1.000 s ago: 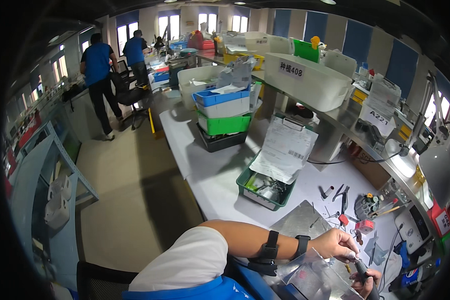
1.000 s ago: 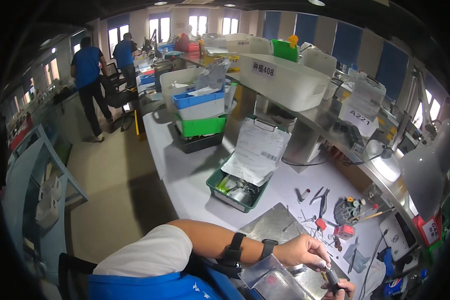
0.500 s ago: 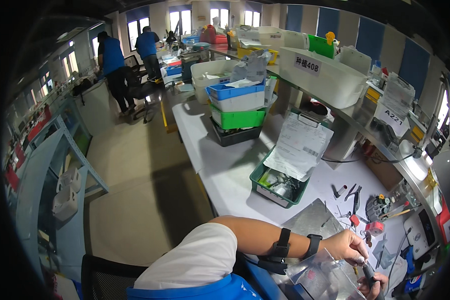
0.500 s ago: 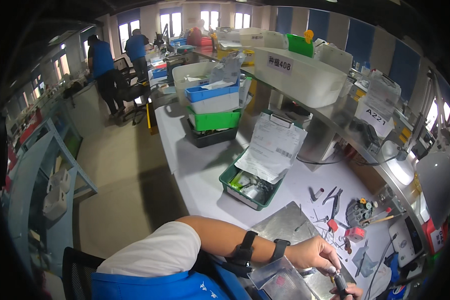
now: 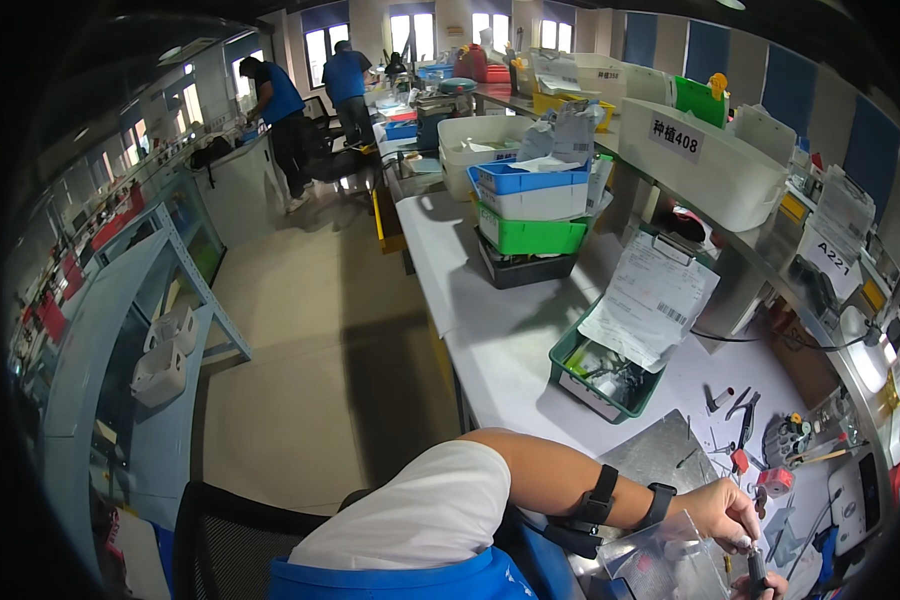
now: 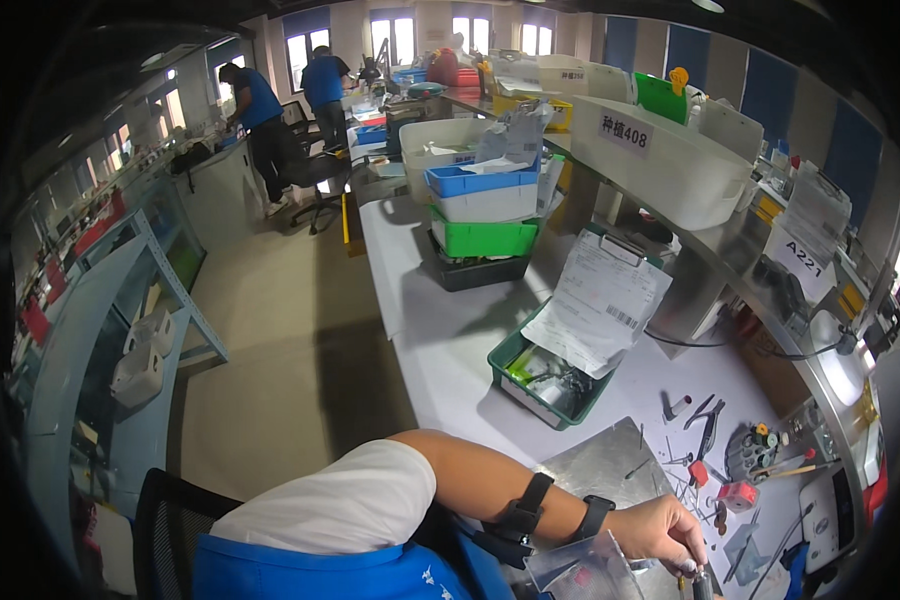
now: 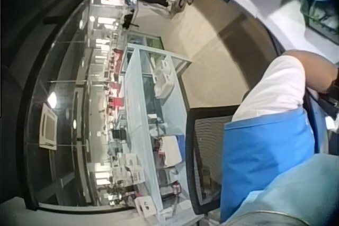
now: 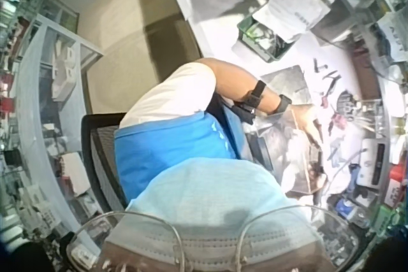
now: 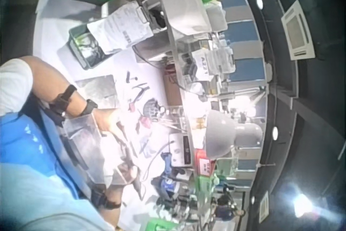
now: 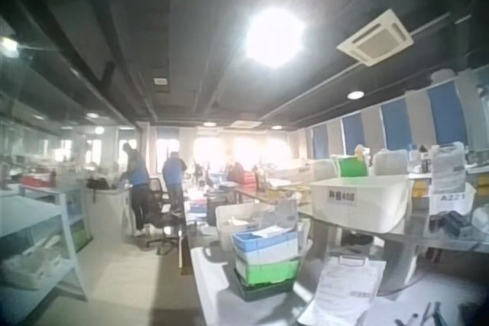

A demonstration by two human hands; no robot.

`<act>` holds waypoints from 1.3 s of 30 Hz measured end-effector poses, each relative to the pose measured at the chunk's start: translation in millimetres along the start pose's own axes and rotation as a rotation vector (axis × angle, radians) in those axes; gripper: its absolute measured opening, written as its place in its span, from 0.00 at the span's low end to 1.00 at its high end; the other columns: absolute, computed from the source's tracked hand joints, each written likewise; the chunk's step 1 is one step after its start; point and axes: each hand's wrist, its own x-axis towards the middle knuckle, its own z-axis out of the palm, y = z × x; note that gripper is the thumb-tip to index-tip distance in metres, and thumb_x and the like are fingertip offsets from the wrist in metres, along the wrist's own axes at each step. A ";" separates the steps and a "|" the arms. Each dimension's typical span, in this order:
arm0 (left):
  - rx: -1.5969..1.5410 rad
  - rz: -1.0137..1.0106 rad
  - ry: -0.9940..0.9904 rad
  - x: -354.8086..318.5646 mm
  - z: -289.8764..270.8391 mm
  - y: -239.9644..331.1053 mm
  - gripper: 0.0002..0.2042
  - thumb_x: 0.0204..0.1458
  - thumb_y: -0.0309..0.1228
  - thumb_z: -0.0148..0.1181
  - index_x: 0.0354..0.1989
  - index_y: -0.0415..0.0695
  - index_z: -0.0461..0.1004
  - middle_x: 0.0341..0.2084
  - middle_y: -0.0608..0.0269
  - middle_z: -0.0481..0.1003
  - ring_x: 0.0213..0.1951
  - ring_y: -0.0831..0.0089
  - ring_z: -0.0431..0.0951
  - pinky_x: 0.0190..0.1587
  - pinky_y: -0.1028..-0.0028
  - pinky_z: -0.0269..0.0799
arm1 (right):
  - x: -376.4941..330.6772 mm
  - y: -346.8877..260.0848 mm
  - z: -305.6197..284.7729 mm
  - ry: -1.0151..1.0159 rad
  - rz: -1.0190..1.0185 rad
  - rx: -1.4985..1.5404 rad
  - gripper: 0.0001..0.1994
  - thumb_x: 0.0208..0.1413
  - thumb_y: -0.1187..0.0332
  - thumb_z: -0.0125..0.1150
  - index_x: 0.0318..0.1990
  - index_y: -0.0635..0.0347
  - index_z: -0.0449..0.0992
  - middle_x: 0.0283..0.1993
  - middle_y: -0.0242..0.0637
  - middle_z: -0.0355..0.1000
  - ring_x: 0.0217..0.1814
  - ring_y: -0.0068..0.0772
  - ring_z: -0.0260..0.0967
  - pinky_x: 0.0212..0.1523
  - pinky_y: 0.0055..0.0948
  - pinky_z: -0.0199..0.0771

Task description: The recorder is using a rotary tool to grind and shape a dental crown or tooth prosthetic at a workbench.

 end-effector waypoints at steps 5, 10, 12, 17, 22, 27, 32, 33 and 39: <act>0.003 0.001 0.025 0.4 -1.1 -0.9 0.08 0.50 0.16 0.64 0.39 0.32 0.78 0.34 0.55 0.81 0.36 0.72 0.83 0.40 0.75 0.82 | -13.7 -7.8 11.4 0.109 0.085 0.018 0.21 0.59 0.55 0.52 0.47 0.67 0.69 0.37 0.53 0.73 0.21 0.22 0.66 0.18 0.16 0.62; -0.002 0.015 0.017 0.3 1.4 1.9 0.08 0.50 0.17 0.65 0.39 0.32 0.78 0.34 0.55 0.81 0.35 0.72 0.82 0.40 0.74 0.81 | -32.0 -18.9 20.0 0.234 0.163 0.028 0.23 0.59 0.54 0.51 0.48 0.70 0.70 0.41 0.56 0.73 0.24 0.21 0.67 0.20 0.15 0.62; 0.008 0.038 0.001 0.8 0.3 0.5 0.08 0.49 0.17 0.65 0.38 0.32 0.78 0.34 0.55 0.81 0.35 0.72 0.82 0.39 0.74 0.81 | -37.3 -21.3 23.2 0.282 0.193 0.034 0.24 0.59 0.54 0.50 0.48 0.71 0.71 0.42 0.57 0.74 0.25 0.21 0.67 0.21 0.14 0.62; 0.044 0.083 -0.002 -3.3 -5.9 2.7 0.08 0.49 0.15 0.62 0.38 0.32 0.78 0.34 0.55 0.81 0.35 0.72 0.82 0.40 0.74 0.80 | -37.1 -17.4 32.1 0.374 0.283 0.066 0.27 0.59 0.53 0.49 0.50 0.74 0.72 0.47 0.59 0.75 0.27 0.20 0.68 0.23 0.12 0.62; 0.094 0.086 -0.046 -1.9 3.5 3.1 0.07 0.49 0.14 0.60 0.36 0.33 0.79 0.32 0.56 0.81 0.36 0.73 0.82 0.41 0.75 0.79 | -40.0 -33.8 41.4 0.432 0.222 -0.008 0.26 0.61 0.53 0.43 0.47 0.73 0.72 0.48 0.60 0.75 0.25 0.18 0.65 0.18 0.09 0.55; 0.202 0.111 -0.011 -3.6 4.8 4.1 0.07 0.49 0.15 0.61 0.37 0.33 0.80 0.32 0.58 0.81 0.35 0.76 0.82 0.40 0.77 0.78 | -30.0 -28.4 45.0 0.378 0.254 0.013 0.26 0.61 0.53 0.43 0.47 0.73 0.72 0.48 0.60 0.75 0.27 0.19 0.67 0.21 0.10 0.58; 0.279 0.116 -0.003 -9.5 4.8 3.1 0.08 0.50 0.19 0.61 0.38 0.32 0.80 0.30 0.60 0.81 0.33 0.77 0.80 0.39 0.78 0.75 | -23.3 -26.6 48.0 0.332 0.281 0.021 0.26 0.61 0.53 0.43 0.47 0.74 0.72 0.49 0.60 0.74 0.29 0.21 0.68 0.23 0.12 0.61; 0.324 0.130 -0.017 -12.0 8.4 5.3 0.09 0.51 0.20 0.61 0.40 0.32 0.80 0.32 0.58 0.81 0.34 0.76 0.80 0.41 0.77 0.75 | -23.8 -27.0 47.4 0.329 0.284 0.024 0.26 0.61 0.53 0.43 0.47 0.74 0.72 0.49 0.60 0.74 0.29 0.22 0.68 0.24 0.12 0.61; 0.554 0.162 -0.185 -13.1 12.3 10.6 0.17 0.53 0.24 0.60 0.52 0.33 0.75 0.39 0.54 0.81 0.39 0.72 0.80 0.47 0.74 0.73 | -23.3 -27.7 45.8 0.302 0.305 0.040 0.26 0.61 0.53 0.43 0.48 0.74 0.72 0.49 0.59 0.74 0.32 0.24 0.70 0.27 0.14 0.65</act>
